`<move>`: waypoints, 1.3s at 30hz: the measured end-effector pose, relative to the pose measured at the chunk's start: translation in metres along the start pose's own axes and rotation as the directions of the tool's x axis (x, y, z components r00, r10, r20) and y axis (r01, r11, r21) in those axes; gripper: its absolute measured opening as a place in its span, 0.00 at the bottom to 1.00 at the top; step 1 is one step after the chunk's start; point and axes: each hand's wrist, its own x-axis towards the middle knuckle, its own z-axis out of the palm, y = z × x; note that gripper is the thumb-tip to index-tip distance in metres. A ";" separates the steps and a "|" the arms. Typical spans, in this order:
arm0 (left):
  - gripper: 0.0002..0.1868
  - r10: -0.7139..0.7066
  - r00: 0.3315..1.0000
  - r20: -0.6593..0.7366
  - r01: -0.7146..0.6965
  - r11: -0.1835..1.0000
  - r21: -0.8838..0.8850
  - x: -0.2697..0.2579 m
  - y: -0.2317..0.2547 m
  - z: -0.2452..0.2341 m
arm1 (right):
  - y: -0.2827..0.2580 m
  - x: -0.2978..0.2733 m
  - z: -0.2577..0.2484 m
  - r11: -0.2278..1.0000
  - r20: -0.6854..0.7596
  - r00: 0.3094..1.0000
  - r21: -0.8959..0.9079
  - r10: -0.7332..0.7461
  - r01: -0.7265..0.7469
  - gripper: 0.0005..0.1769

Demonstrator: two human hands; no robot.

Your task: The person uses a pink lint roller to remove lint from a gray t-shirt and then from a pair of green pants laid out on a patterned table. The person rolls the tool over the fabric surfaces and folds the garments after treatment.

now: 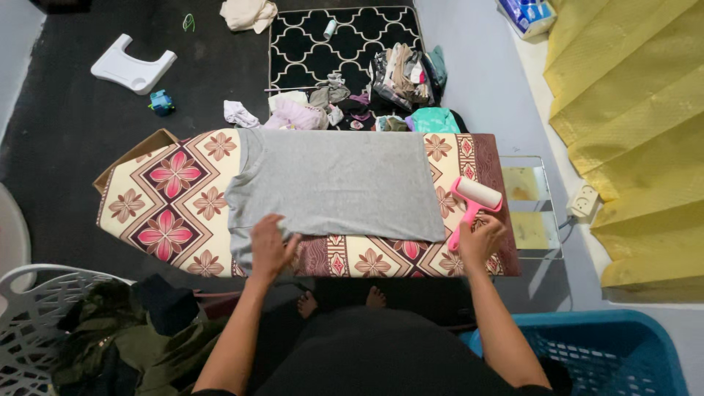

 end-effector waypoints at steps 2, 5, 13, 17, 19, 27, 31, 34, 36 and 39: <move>0.39 0.013 0.988 0.155 -0.005 0.999 -0.050 -0.001 0.015 0.012 | 0.011 -0.001 0.029 0.969 0.059 0.990 0.204 0.130 -0.140 0.33; 0.34 0.038 0.998 0.046 -0.036 0.999 -0.037 -0.001 0.022 0.027 | 0.020 0.000 0.051 0.740 0.416 0.863 0.476 0.287 -0.475 0.31; 0.20 -0.073 0.990 0.119 0.090 0.985 -0.145 -0.007 0.006 0.008 | -0.004 0.042 0.021 0.730 0.817 0.576 0.407 -0.021 -0.549 0.15; 0.13 -0.119 0.982 0.149 0.151 0.962 -0.227 -0.016 0.009 -0.009 | -0.046 0.071 -0.010 0.857 0.879 0.389 0.408 -0.276 -0.316 0.17; 0.11 -0.124 0.984 0.131 0.142 0.980 -0.140 -0.020 0.005 -0.019 | -0.075 0.079 -0.016 0.916 0.899 0.320 0.365 -0.300 -0.168 0.19; 0.14 -0.540 0.798 -0.269 0.511 0.842 -0.174 -0.006 -0.130 0.010 | -0.171 0.074 0.013 0.939 0.888 0.306 0.334 -0.344 0.085 0.21; 0.19 -0.773 0.635 0.009 0.742 0.606 -0.286 0.033 -0.191 0.031 | -0.206 0.068 0.035 0.951 0.888 0.341 0.290 -0.309 0.105 0.23; 0.33 -0.772 0.623 0.127 0.748 0.540 -0.386 0.058 -0.205 0.042 | -0.219 0.067 0.046 0.954 0.877 0.378 0.290 -0.295 0.071 0.23; 0.40 -0.754 0.617 0.228 0.747 0.469 -0.471 0.067 -0.212 0.047 | -0.227 0.069 0.053 0.955 0.876 0.385 0.291 -0.289 0.055 0.23; 0.35 -0.713 0.501 0.491 0.832 0.239 -0.500 0.079 -0.216 0.054 | -0.239 0.078 0.066 0.970 0.911 0.334 0.232 -0.244 0.074 0.21</move>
